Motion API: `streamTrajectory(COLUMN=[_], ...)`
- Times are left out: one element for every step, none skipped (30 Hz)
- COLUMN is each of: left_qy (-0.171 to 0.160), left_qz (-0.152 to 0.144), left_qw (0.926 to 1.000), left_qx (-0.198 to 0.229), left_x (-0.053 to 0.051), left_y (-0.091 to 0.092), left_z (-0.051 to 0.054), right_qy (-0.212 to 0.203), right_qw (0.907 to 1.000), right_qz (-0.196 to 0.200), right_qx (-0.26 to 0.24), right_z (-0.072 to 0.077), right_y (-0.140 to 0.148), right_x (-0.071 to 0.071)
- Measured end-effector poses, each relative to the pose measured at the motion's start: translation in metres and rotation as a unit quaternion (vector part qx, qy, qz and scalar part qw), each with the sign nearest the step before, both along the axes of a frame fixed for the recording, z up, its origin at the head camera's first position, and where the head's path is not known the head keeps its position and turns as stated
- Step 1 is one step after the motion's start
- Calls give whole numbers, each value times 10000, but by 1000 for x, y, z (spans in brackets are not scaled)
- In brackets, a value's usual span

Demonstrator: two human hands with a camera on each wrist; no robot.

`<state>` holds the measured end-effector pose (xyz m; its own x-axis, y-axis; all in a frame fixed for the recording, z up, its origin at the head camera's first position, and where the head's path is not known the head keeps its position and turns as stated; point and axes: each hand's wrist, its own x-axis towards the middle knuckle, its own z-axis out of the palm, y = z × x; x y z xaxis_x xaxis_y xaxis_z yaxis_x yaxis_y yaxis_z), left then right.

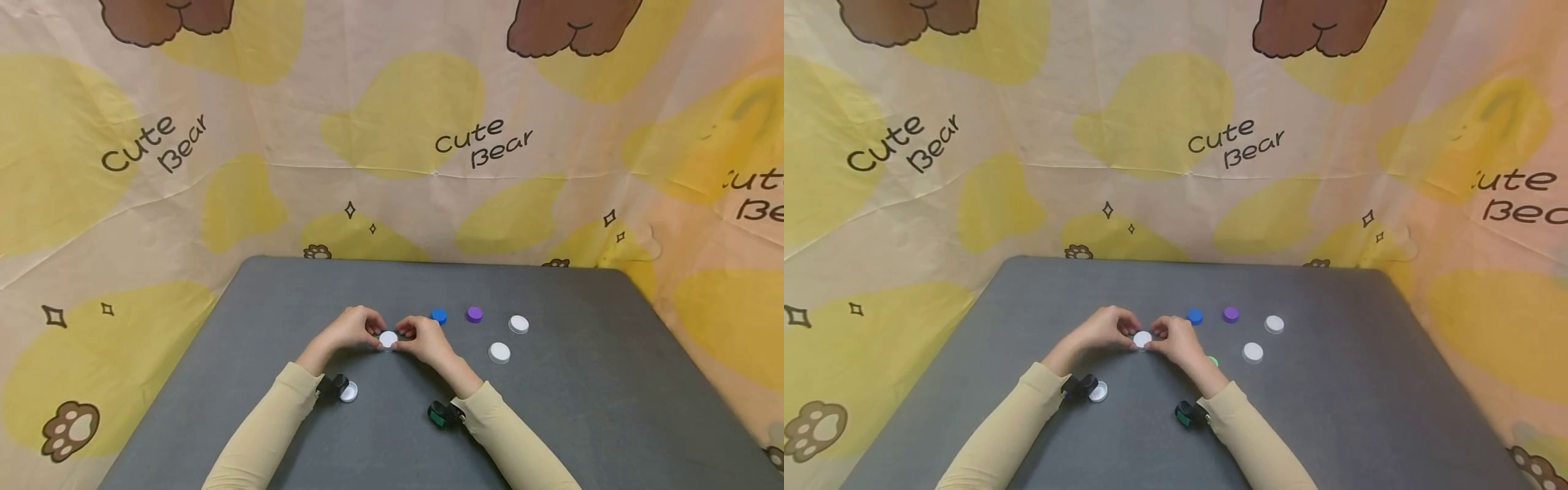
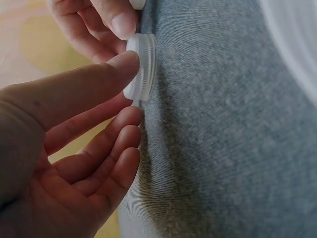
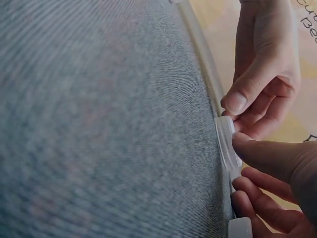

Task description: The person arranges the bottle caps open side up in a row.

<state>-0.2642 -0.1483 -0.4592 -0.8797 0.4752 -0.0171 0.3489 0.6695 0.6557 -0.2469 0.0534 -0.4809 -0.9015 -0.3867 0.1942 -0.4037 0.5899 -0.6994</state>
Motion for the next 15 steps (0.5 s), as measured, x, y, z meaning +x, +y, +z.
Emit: streamTrajectory(left_qy=[7,23,29,39,62,60,68,74,76,84,86,81,93,98,105], left_qz=[-6,-10,-10,-12,-40,-49,-68,-83,-97,-109,-117,-108,-107,-100,-95], left_qw=[10000,10000,10000,9999,9999,9999,9998,9998,9998,9997,9997,9997,9997,9997,9997], left_qx=[-16,-46,-72,-93,-111,-134,-157,-175,-185,-194,-199,-200,-199,-189,-191], left_x=[0,0,-1,-1,-1,-2,-2,-2,-2,-2,-2,-2,-1,-1,-1], left_y=[0,0,1,2,2,3,4,4,5,5,6,6,6,7,7], left_z=[-1,-1,-2,-2,-2,-3,-3,-3,-3,-3,-3,-3,-3,-3,-4], right_qy=[17,53,91,117,133,121,148,189,186,199,228,253,275,277,270], right_qw=[10000,9999,9998,9997,9995,9994,9991,9988,9986,9983,9981,9980,9979,9980,9981], right_qz=[42,90,136,165,195,207,229,258,262,268,282,288,289,284,275], right_qx=[26,58,87,136,192,256,312,369,423,469,499,508,508,498,477], right_z=[0,-1,-1,-2,-2,-3,-4,-4,-4,-5,-5,-5,-5,-4,-4], right_y=[0,0,0,0,0,0,0,0,-1,-1,-1,-1,-2,-2,-2], right_x=[0,0,0,-1,-1,-1,-2,-2,-2,-2,-2,-2,-2,-2,-2])
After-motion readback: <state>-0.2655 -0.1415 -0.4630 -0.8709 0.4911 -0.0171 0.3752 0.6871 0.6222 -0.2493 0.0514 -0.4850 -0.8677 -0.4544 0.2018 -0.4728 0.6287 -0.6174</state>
